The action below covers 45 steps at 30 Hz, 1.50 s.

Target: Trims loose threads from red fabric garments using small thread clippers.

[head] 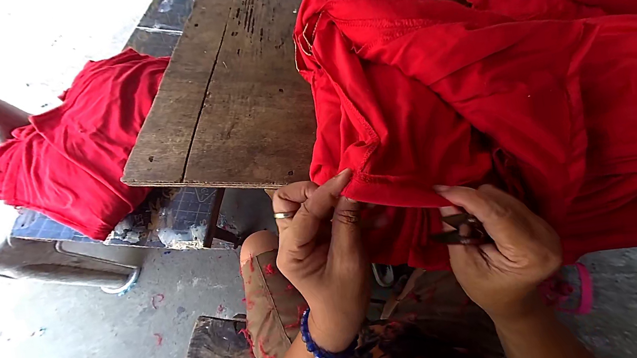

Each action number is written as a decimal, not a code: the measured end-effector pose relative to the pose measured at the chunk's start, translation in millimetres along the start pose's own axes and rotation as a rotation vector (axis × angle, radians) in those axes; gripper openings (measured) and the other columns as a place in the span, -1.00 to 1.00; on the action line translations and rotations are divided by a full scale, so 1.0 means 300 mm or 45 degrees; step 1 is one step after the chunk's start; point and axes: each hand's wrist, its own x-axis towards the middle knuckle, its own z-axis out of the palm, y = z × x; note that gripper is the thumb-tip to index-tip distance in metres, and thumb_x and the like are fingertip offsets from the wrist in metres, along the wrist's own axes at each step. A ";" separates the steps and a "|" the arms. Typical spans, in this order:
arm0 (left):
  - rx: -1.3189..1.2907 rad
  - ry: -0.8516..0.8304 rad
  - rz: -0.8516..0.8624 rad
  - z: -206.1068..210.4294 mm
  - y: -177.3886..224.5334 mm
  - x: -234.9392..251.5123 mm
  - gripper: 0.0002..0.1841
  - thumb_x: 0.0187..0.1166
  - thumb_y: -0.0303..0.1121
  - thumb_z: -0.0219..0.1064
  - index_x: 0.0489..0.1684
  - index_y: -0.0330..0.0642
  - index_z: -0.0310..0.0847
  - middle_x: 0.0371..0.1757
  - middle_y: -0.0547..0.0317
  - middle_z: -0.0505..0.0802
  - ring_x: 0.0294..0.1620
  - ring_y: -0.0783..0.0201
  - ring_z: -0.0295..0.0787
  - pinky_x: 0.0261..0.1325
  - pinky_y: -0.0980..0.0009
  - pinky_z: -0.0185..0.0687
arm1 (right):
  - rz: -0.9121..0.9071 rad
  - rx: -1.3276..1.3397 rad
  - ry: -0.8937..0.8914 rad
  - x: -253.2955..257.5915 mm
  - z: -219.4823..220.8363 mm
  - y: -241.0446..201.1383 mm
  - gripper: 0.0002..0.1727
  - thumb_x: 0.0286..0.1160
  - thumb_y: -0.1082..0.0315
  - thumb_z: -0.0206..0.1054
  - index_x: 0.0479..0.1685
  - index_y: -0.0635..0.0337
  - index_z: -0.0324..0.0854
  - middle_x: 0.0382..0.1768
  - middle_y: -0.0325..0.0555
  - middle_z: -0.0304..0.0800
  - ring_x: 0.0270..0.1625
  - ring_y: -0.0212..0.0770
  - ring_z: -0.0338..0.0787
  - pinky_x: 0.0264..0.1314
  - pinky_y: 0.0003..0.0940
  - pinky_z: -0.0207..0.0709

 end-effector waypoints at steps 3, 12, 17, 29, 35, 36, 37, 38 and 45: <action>0.123 -0.183 0.086 -0.009 0.020 0.020 -0.81 0.74 -0.50 0.23 0.11 -0.17 0.76 0.20 0.21 0.72 -0.15 0.43 0.83 -0.27 0.52 0.88 | -0.017 0.057 -0.069 0.074 -0.054 -0.013 -0.87 0.72 0.36 0.25 -0.01 0.19 0.68 0.18 -0.13 0.53 0.11 -0.53 0.60 0.19 -0.70 0.50; -0.126 -0.468 -0.484 -0.079 -0.015 0.067 -0.76 0.84 -0.36 0.10 0.27 -0.07 0.64 -0.24 0.30 0.80 -0.55 0.54 0.67 -0.51 0.62 0.71 | 0.736 0.940 -0.317 0.255 0.007 0.102 -0.84 0.83 0.34 0.10 -0.13 0.03 0.57 -0.59 -0.40 0.45 -0.75 -0.61 0.29 -0.77 -0.79 0.19; 0.114 -0.564 -0.255 -0.063 -0.031 0.082 -0.68 0.47 -0.29 0.57 0.16 -0.12 0.78 -0.09 0.38 0.91 -0.26 0.55 0.82 -0.23 0.61 0.79 | 0.735 0.974 -0.335 0.248 0.008 0.105 -0.84 0.81 0.37 0.10 -0.16 0.04 0.57 -0.58 -0.39 0.45 -0.73 -0.62 0.32 -0.74 -0.79 0.23; -0.478 -0.286 -0.591 -0.034 0.000 0.021 -0.60 0.91 -0.07 -0.14 -0.21 0.01 0.59 -0.34 0.19 0.88 -0.32 0.25 0.94 -0.17 0.30 0.91 | 0.772 0.961 -0.231 0.250 0.041 0.139 -0.82 0.75 0.45 0.14 -0.21 -0.01 0.58 -0.56 -0.53 0.53 -0.64 -0.66 0.43 -0.64 -0.79 0.31; -0.586 -0.386 -0.537 -0.028 -0.011 -0.024 -0.67 0.67 -0.18 0.37 0.31 -0.06 0.57 -0.05 0.09 0.92 -0.03 0.16 0.95 0.15 0.16 0.88 | 0.582 0.863 -0.247 0.239 -0.006 0.113 -0.77 0.67 0.42 0.25 0.21 0.12 0.54 -0.17 -0.40 0.60 -0.45 -0.60 0.47 -0.53 -0.74 0.32; -0.557 -0.358 -0.534 -0.023 -0.008 -0.030 -0.63 0.60 -0.37 0.44 0.35 -0.14 0.61 -0.03 0.05 0.92 -0.04 0.15 0.95 0.15 0.16 0.89 | 0.536 0.780 -0.264 0.231 -0.032 0.091 -0.72 0.68 0.33 0.24 0.29 0.09 0.48 -0.15 -0.40 0.53 -0.50 -0.62 0.39 -0.57 -0.77 0.27; -0.514 -0.303 -0.544 -0.015 -0.003 -0.036 -0.65 0.54 -0.50 0.47 0.29 -0.20 0.68 -0.07 0.04 0.93 -0.08 0.15 0.96 0.12 0.15 0.90 | 0.484 0.702 -0.279 0.221 -0.059 0.069 -0.70 0.69 0.26 0.23 0.32 0.07 0.44 -0.14 -0.42 0.50 -0.50 -0.64 0.37 -0.55 -0.78 0.27; -0.469 -0.248 -0.552 -0.005 0.001 -0.039 -0.70 0.52 -0.57 0.45 0.20 -0.22 0.74 -0.13 0.05 0.95 -0.13 0.17 0.97 0.07 0.16 0.92 | 0.431 0.632 -0.283 0.206 -0.082 0.049 -0.70 0.71 0.22 0.20 0.30 0.06 0.44 -0.14 -0.45 0.49 -0.47 -0.67 0.37 -0.50 -0.78 0.27; -0.302 -0.253 -0.507 0.016 0.007 -0.049 -0.86 0.78 -0.45 0.18 0.01 -0.12 0.68 -0.21 0.21 0.89 -0.20 0.32 0.93 -0.05 0.28 0.92 | 0.284 0.138 -0.367 0.031 -0.149 -0.056 -0.65 0.64 0.08 0.40 -0.06 0.25 0.74 -0.34 -0.29 0.74 -0.29 -0.63 0.64 -0.22 -0.72 0.50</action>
